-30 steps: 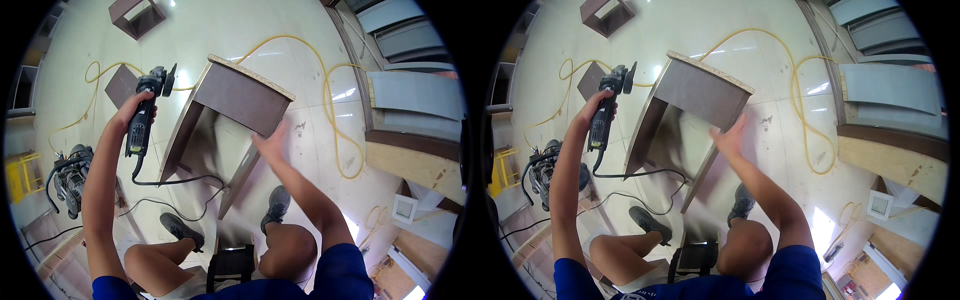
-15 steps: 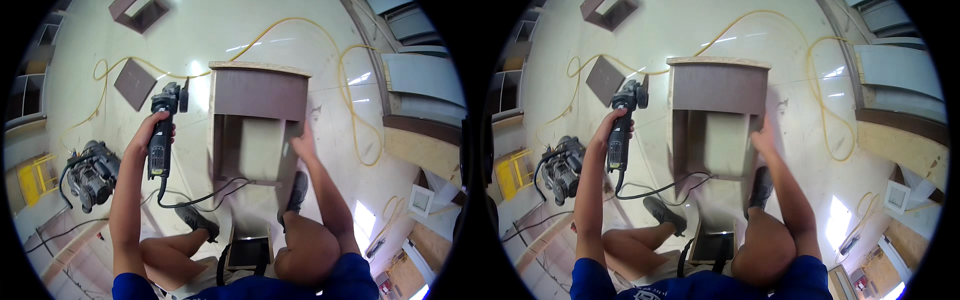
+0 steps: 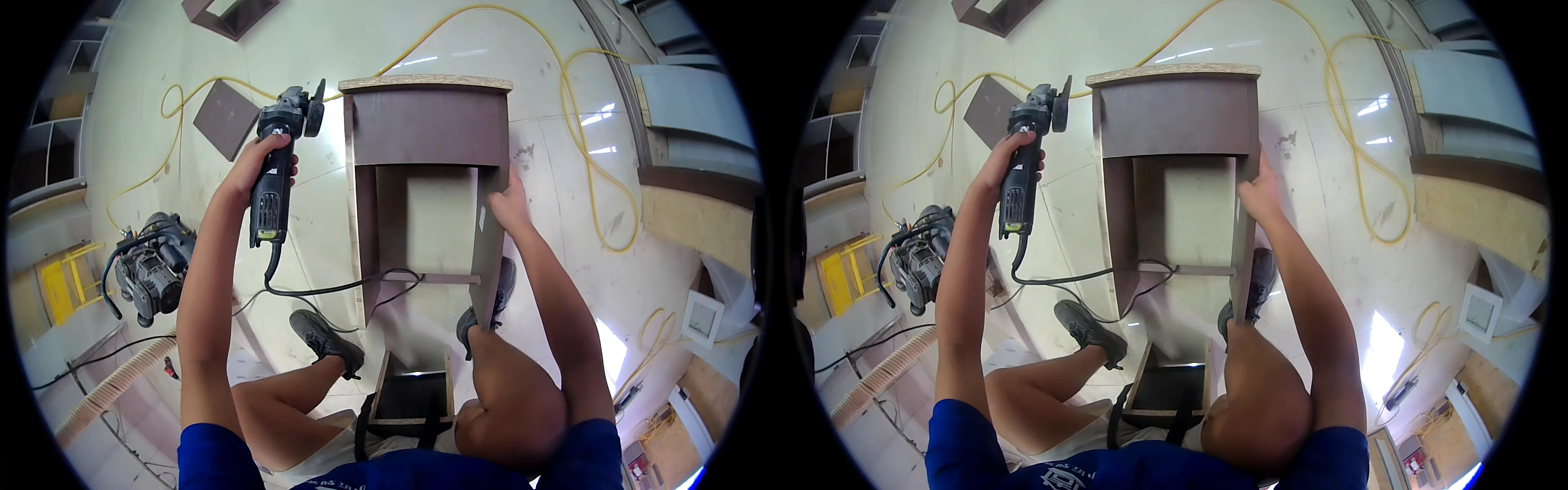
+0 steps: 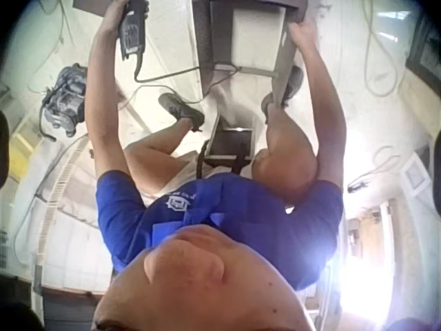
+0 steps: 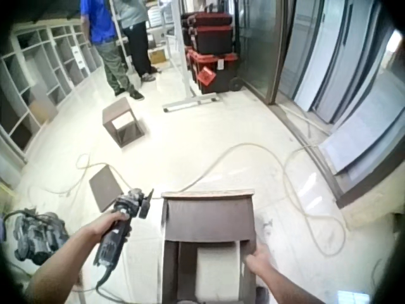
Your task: The person uses an angle grinder to sand the edges of a rectangular wooden board. They hold the board with one hand and operate the tool with the other, moving along the edges to smooth them.
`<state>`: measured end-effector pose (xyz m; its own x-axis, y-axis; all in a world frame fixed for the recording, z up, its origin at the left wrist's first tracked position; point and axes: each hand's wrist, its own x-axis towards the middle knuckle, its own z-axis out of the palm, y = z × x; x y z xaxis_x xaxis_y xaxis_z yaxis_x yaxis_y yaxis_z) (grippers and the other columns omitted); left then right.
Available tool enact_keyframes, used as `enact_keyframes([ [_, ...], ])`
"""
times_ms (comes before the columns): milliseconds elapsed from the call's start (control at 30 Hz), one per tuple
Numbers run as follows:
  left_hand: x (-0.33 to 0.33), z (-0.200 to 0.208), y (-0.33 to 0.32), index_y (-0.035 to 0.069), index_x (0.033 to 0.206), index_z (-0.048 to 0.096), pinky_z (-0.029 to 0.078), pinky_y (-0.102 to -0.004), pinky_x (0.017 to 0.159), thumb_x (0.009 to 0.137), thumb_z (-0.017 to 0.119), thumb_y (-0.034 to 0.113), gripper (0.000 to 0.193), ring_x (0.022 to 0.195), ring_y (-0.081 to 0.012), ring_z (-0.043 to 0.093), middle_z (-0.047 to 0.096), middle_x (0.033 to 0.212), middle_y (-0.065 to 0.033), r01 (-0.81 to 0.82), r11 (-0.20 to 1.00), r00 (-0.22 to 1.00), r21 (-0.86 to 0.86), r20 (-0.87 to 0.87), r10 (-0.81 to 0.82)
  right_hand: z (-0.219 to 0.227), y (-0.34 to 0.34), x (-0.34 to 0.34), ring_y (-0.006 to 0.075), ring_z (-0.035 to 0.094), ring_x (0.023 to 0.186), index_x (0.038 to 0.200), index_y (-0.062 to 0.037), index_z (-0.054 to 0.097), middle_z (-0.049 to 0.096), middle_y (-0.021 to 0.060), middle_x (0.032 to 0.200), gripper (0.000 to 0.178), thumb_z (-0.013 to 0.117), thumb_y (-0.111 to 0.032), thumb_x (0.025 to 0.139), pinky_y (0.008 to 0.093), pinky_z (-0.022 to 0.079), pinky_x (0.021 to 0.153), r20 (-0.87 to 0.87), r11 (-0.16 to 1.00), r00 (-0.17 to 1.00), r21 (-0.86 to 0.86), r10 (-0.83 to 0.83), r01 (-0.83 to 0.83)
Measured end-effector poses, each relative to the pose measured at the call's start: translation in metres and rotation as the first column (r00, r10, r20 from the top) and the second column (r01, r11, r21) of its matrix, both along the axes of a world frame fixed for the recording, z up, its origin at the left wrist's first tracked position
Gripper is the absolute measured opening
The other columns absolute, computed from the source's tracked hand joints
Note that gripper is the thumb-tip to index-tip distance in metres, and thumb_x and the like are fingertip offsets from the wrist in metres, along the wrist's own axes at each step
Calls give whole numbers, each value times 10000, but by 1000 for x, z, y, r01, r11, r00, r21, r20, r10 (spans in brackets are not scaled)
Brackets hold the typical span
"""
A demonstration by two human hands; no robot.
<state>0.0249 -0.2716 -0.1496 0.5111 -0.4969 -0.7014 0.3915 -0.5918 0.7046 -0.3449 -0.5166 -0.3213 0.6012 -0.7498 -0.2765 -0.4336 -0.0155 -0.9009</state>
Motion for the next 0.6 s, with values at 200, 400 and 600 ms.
enact_keyframes([
  [200, 2, -9, -18, 12, 1096, 543, 603, -356, 616, 901, 675, 343, 406, 702, -197, 673, 654, 868, -116, 19, 999, 1000, 38, -15, -18, -1, 8, -4, 207, 647, 804, 1581, -163, 356, 666, 159, 1292, 883, 520, 31, 735, 286, 510, 821, -25, 995, 998, -84, -63, 61],
  [400, 4, -17, -16, 6, 1107, 532, 603, -353, 607, 907, 671, 327, 403, 691, -199, 673, 655, 859, -121, 33, 997, 999, 67, -2, -33, 13, 10, -1, 190, 637, 749, 1584, -156, 349, 682, 167, 1256, 890, 519, 29, 730, 289, 512, 817, -125, 998, 990, -10, -62, 62],
  [600, -7, -13, -16, 6, 1141, 499, 604, -347, 595, 912, 679, 312, 422, 693, -208, 678, 655, 861, -134, 22, 999, 1000, 42, -4, -21, 4, 6, -2, 201, 640, 751, 1582, -149, 348, 690, 169, 1244, 896, 512, 40, 721, 269, 505, 814, 1, 995, 995, 23, -96, 96],
])
